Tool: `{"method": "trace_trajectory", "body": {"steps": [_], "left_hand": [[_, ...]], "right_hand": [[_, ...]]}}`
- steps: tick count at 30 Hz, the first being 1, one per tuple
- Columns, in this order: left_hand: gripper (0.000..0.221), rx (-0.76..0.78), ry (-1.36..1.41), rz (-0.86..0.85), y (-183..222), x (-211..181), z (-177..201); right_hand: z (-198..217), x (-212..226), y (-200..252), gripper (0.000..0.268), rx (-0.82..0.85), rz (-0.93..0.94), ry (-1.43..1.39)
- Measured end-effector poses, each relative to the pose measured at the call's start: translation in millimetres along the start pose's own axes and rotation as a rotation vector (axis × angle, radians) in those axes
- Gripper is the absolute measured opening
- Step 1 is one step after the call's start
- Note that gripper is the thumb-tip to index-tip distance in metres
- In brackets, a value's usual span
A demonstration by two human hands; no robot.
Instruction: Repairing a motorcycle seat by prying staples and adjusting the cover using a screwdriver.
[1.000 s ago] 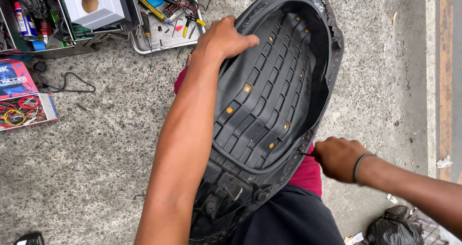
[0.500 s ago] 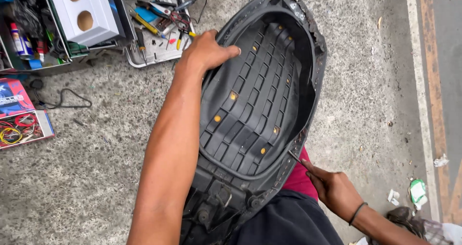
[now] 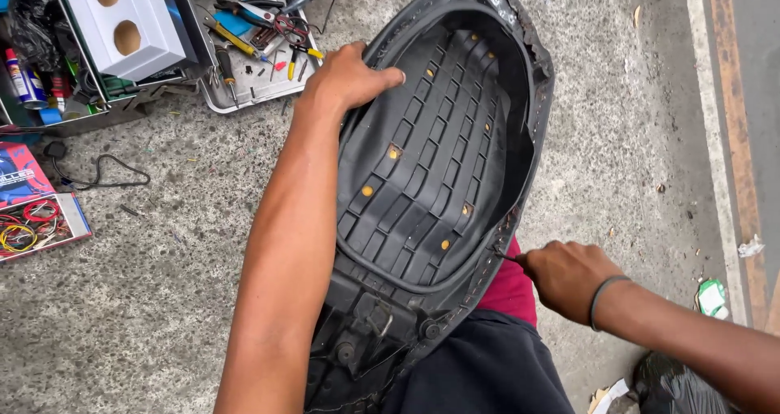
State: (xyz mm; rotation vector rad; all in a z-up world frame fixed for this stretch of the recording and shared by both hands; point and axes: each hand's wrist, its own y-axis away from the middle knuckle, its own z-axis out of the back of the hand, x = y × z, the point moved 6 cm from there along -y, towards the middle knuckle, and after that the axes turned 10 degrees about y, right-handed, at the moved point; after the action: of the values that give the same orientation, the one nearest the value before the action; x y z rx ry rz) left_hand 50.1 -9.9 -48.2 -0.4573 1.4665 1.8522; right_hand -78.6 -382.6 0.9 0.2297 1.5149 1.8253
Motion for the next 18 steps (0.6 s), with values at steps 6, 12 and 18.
{"method": "trace_trajectory", "body": {"steps": [6, 12, 18], "left_hand": [[0.105, -0.042, -0.004, -0.023, -8.0, 0.2, 9.1], [0.106, -0.016, -0.005, 0.051, -6.2, 11.1, 13.7], [0.103, -0.004, 0.015, 0.046, 3.3, 8.4, 9.7]], "right_hand": [[-49.5, -10.6, -18.7, 0.041, -0.265, -0.005, -0.423], [-116.7, 8.9, -2.2, 0.045, -0.597, -0.1, -1.1], [-94.8, -13.5, 24.2, 0.054, -0.445, -0.028, -0.621]]}}
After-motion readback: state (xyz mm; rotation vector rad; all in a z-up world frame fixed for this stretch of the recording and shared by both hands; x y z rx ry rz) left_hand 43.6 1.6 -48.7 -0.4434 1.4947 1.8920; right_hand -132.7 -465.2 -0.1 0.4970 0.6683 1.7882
